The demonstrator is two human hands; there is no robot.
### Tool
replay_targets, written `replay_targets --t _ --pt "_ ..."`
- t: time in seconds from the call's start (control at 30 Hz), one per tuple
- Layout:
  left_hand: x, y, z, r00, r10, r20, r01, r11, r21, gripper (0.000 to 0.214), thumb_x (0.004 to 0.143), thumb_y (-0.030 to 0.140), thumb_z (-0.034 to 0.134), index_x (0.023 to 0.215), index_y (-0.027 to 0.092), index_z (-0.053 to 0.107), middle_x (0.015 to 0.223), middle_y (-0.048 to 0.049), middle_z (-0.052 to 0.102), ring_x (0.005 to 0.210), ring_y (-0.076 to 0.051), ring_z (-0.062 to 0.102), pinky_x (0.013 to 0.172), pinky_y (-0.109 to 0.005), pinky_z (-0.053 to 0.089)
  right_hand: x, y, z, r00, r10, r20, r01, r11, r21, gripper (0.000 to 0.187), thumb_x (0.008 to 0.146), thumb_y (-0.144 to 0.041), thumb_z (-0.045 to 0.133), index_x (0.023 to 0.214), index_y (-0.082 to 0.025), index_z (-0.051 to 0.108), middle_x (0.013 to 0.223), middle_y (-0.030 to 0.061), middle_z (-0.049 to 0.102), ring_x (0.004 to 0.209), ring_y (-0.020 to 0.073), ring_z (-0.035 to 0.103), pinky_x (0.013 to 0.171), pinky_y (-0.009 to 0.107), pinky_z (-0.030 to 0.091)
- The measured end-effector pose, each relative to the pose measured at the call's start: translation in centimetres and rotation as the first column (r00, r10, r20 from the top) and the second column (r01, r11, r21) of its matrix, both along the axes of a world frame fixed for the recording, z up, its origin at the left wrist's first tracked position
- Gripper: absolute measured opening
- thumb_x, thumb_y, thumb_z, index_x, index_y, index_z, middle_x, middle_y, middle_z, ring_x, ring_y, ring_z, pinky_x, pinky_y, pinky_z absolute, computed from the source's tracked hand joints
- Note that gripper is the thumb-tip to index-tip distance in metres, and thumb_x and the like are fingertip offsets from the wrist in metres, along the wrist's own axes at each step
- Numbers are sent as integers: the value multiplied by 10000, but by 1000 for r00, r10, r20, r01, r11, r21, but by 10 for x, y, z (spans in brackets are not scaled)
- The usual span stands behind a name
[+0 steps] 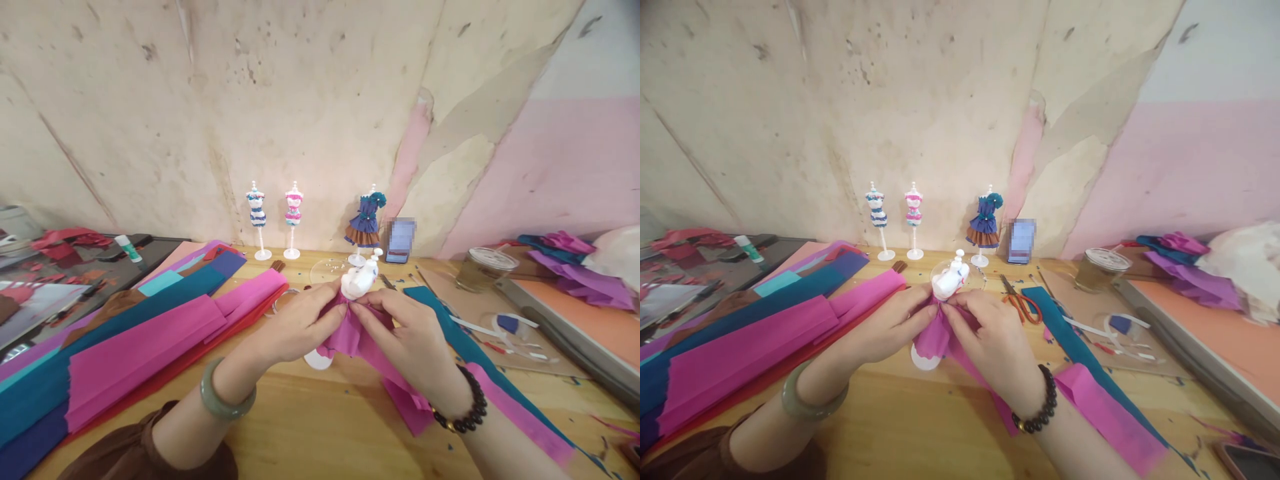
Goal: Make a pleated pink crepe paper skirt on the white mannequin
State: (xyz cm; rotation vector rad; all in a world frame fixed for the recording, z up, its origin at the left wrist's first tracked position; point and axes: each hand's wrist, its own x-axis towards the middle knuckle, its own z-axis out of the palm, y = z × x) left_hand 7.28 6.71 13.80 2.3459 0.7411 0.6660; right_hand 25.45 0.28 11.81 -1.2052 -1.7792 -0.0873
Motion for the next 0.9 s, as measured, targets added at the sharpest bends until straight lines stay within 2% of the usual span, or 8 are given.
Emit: replay_targets --t 0.23,0.43,0.67,0.9 --pt "1 -1 -2 999 33 4 -33 998 52 206 969 316 415 883 183 546 868 -28 626 806 -179 589 701 -294 479 -2 1 0 999 -24 -27 23 1000 -18 127 916 -246 598 825 -203 676 760 22 730 668 172 657 626 277 496" --pt "2 4 -7 999 -1 44 -1 999 43 292 995 405 402 1024 174 578 983 -67 651 895 -205 609 786 -322 495 -4 0 2 998 -44 -36 42 997 -60 127 903 -251 594 809 -209 668 737 25 721 643 175 645 602 286 492" --pt "2 6 -7 998 -26 51 25 1000 18 333 1015 409 355 1076 178 585 1037 -70 666 953 -213 617 819 -324 498 -3 -1 3 992 -70 -104 62 995 -82 118 876 -275 635 776 -213 639 704 13 681 605 163 600 576 279 475" --pt "1 7 -9 989 -71 128 87 988 -125 387 982 436 447 1247 191 584 1150 -80 687 1028 -223 639 878 -330 512 0 0 5 991 -37 -132 18 990 -141 96 865 -273 635 808 -200 661 763 25 704 652 171 615 603 286 475"
